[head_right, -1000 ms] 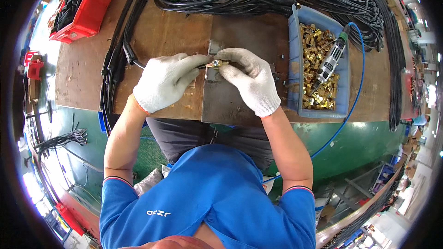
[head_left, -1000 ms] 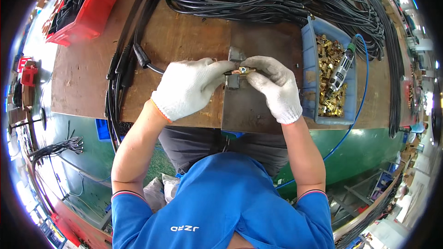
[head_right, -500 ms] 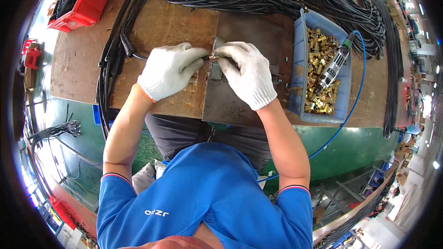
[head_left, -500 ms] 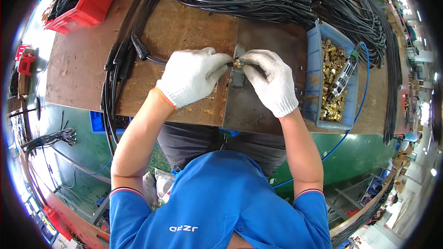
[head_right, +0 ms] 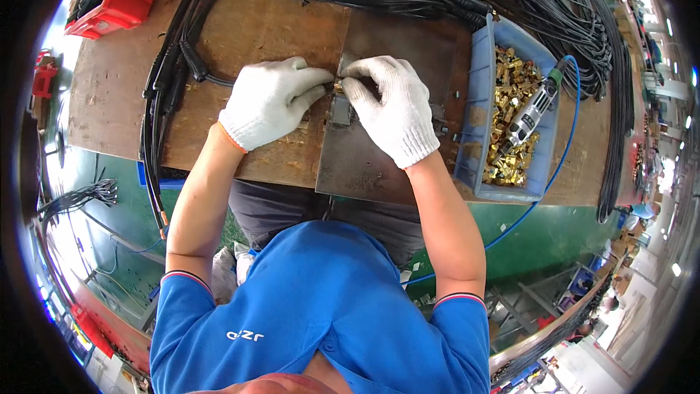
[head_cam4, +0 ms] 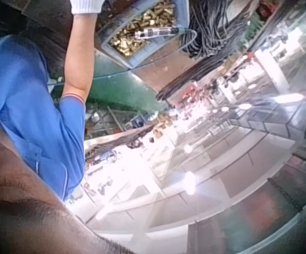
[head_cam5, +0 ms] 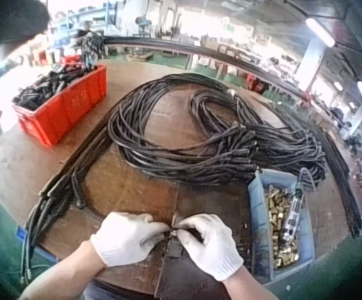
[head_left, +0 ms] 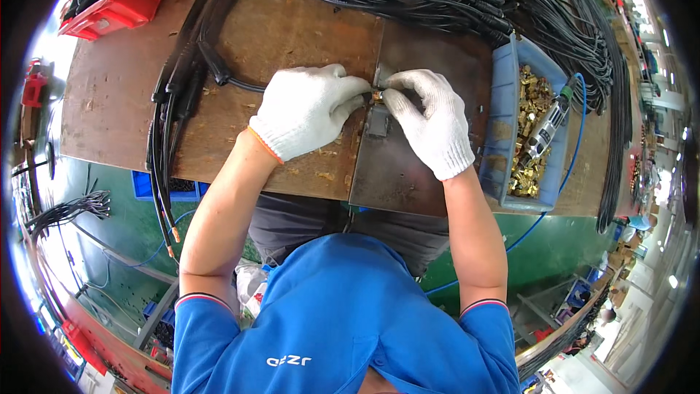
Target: The person repeatedly strips the insulation from black cables, inserts the exposed copper ends into brass connectors, and uses a pneumatic crimping tool to secure them. The finished cables are placed into a red bin on the table.
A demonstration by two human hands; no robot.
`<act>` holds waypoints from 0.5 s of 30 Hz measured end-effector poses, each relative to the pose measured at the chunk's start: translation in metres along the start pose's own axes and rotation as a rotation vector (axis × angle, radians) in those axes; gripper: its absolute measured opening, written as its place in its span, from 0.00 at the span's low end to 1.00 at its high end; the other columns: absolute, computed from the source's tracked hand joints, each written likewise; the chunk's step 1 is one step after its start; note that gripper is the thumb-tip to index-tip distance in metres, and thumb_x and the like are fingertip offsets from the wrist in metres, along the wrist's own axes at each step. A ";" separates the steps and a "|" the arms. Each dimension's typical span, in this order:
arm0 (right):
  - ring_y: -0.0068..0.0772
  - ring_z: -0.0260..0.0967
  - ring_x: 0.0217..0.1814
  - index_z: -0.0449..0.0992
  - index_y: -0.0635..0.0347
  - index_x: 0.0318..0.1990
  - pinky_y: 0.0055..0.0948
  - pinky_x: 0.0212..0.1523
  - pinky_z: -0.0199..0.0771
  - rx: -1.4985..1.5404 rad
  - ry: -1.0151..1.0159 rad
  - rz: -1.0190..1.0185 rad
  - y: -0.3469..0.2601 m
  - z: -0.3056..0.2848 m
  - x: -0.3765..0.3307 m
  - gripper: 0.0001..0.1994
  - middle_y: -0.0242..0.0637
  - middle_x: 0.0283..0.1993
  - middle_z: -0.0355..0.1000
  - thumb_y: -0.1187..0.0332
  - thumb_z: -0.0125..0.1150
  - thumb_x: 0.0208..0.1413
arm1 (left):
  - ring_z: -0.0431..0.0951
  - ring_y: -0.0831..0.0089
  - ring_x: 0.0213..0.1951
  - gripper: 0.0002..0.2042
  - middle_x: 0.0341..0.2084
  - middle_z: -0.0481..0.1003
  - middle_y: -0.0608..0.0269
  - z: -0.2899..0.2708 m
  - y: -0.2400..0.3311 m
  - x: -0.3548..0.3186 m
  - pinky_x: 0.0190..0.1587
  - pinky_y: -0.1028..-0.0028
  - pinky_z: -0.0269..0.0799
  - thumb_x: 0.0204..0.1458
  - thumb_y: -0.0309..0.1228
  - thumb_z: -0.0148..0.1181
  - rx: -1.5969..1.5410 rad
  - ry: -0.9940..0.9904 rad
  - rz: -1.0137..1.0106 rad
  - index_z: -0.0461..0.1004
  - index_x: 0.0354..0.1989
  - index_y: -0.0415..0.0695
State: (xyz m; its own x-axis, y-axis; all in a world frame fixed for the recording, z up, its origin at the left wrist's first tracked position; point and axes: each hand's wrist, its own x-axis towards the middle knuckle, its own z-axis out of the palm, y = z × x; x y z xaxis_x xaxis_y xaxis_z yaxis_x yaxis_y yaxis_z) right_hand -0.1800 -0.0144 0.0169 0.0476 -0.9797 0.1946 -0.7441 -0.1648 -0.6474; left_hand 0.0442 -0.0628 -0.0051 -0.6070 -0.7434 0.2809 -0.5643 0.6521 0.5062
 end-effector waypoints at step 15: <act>0.47 0.79 0.47 0.86 0.54 0.41 0.43 0.50 0.80 0.013 0.007 -0.026 0.005 0.004 0.001 0.07 0.38 0.42 0.84 0.65 0.74 0.57 | 0.85 0.53 0.38 0.13 0.35 0.82 0.59 0.004 -0.006 0.004 0.39 0.58 0.80 0.58 0.32 0.67 -0.019 -0.033 0.003 0.86 0.51 0.57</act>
State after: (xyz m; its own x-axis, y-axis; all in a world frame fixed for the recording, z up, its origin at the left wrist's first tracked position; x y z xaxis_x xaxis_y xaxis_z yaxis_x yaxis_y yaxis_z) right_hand -0.1809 -0.0164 0.0104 0.0621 -0.9744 0.2160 -0.7340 -0.1913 -0.6516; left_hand 0.0430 -0.0690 -0.0107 -0.6268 -0.7361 0.2555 -0.5523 0.6510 0.5207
